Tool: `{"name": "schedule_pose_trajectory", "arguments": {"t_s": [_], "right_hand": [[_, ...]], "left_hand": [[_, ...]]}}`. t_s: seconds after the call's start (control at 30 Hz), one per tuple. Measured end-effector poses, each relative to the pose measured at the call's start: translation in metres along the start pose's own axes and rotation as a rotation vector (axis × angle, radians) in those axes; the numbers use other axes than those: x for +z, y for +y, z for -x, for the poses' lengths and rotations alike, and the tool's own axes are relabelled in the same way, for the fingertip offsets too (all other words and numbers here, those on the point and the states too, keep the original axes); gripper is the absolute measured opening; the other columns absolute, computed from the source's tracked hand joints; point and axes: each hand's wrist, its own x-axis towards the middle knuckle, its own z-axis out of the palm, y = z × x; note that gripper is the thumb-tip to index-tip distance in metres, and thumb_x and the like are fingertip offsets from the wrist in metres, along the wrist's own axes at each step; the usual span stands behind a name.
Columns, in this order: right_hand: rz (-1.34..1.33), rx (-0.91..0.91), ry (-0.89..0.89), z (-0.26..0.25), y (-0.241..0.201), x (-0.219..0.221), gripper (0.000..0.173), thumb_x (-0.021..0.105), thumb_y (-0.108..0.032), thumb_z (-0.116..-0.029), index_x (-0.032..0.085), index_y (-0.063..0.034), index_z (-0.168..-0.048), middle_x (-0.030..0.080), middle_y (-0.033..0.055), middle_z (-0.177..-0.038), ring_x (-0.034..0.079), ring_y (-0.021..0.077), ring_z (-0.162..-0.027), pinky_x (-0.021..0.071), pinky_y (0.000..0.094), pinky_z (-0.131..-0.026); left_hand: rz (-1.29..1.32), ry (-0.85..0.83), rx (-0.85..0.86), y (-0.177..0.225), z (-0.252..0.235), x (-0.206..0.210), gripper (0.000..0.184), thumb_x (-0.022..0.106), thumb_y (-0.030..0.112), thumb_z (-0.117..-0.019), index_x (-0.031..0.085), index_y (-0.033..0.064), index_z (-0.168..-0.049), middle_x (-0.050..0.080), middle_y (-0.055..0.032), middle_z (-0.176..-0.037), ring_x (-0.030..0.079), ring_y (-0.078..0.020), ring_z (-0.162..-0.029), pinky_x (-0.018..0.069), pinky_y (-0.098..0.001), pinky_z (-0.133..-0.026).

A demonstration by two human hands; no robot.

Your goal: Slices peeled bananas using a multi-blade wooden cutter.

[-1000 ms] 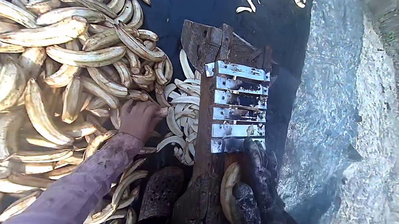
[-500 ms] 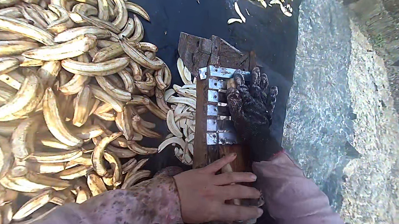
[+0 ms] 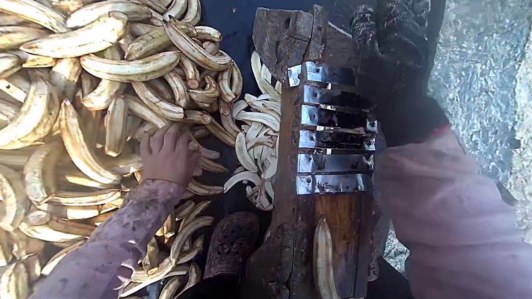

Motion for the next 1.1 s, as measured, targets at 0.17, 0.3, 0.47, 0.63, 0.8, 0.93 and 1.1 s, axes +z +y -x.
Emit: {"name": "schedule_pose_trajectory", "arguments": {"t_s": [0.17,0.3,0.47,0.63,0.8,0.93,1.1], "right_hand": [[-0.474,-0.403,0.436,0.111,0.086,0.115,0.05,0.042,-0.035,-0.1073,0.051,-0.0116,-0.151,0.047,0.0091,-0.157,0.036,0.0268,-0.15,0.0175,0.0604,-0.126],[-0.4,-0.175,0.373,0.218,0.075,0.168,0.06,0.037,-0.044,-0.1079,0.043,-0.0069,-0.155,0.043,0.018,-0.158,0.029,0.0312,-0.154,0.0068,0.059,-0.126],[-0.13,-0.205,0.598,0.152,0.084,0.186,0.049,0.043,-0.035,-0.1062,0.057,-0.0085,-0.146,0.053,0.0158,-0.152,0.037,0.0349,-0.149,0.016,0.0601,-0.125],[-0.093,-0.188,0.521,0.043,0.081,0.146,0.053,0.038,-0.038,-0.1081,0.042,-0.0183,-0.157,0.027,0.0145,-0.168,0.019,0.0351,-0.156,0.0093,0.0644,-0.124],[-0.101,-0.109,0.434,-0.015,0.064,0.122,0.061,0.026,-0.044,-0.1103,0.018,-0.018,-0.165,0.011,0.0095,-0.172,0.007,0.031,-0.159,0.0002,0.0693,-0.121],[-0.051,-0.035,0.4,-0.053,0.057,0.101,0.076,0.023,-0.056,-0.1065,0.012,-0.0075,-0.164,0.011,0.0154,-0.171,0.007,0.0339,-0.158,-0.0007,0.067,-0.122],[-0.022,-0.004,0.303,-0.081,0.033,0.056,0.076,0.032,-0.053,-0.1063,0.02,-0.0017,-0.162,0.024,0.0204,-0.167,0.022,0.0333,-0.156,0.0091,0.0592,-0.124]], "left_hand": [[0.115,-0.026,-0.005,0.003,0.002,-0.016,0.027,0.072,0.012,-0.0939,0.07,-0.0033,-0.116,0.063,-0.0256,-0.135,0.044,-0.0521,-0.138,0.0249,-0.0714,-0.115],[0.39,0.148,0.018,0.028,0.01,-0.053,0.033,0.067,0.013,-0.097,0.063,-0.0073,-0.123,0.064,-0.0311,-0.127,0.059,-0.0508,-0.122,0.04,-0.0661,-0.108],[0.691,0.47,0.572,0.102,0.023,-0.127,0.023,0.073,0.028,-0.0955,0.061,0.0188,-0.112,0.06,0.0009,-0.116,0.058,-0.0163,-0.125,0.0442,-0.0483,-0.115],[0.65,0.183,1.204,0.168,0.05,-0.125,0.017,0.055,0.013,-0.104,0.07,0.0158,-0.109,0.068,-0.0046,-0.099,0.066,-0.0216,-0.107,0.0451,-0.044,-0.11],[0.643,0.038,1.263,0.195,0.05,-0.09,0.021,0.057,0.025,-0.1042,0.07,0.0202,-0.12,0.071,-0.0048,-0.112,0.063,-0.0254,-0.122,0.0367,-0.0548,-0.117],[0.674,0.26,0.925,0.179,0.023,-0.079,0.036,0.051,0.049,-0.1041,0.064,0.0225,-0.126,0.066,-0.0029,-0.129,0.054,-0.0204,-0.133,0.0308,-0.0484,-0.121],[0.29,0.379,0.439,0.084,-0.068,-0.055,0.03,0.058,0.02,-0.1009,0.067,0.0076,-0.127,0.064,-0.019,-0.136,0.055,-0.0424,-0.131,0.037,-0.062,-0.111]]}}
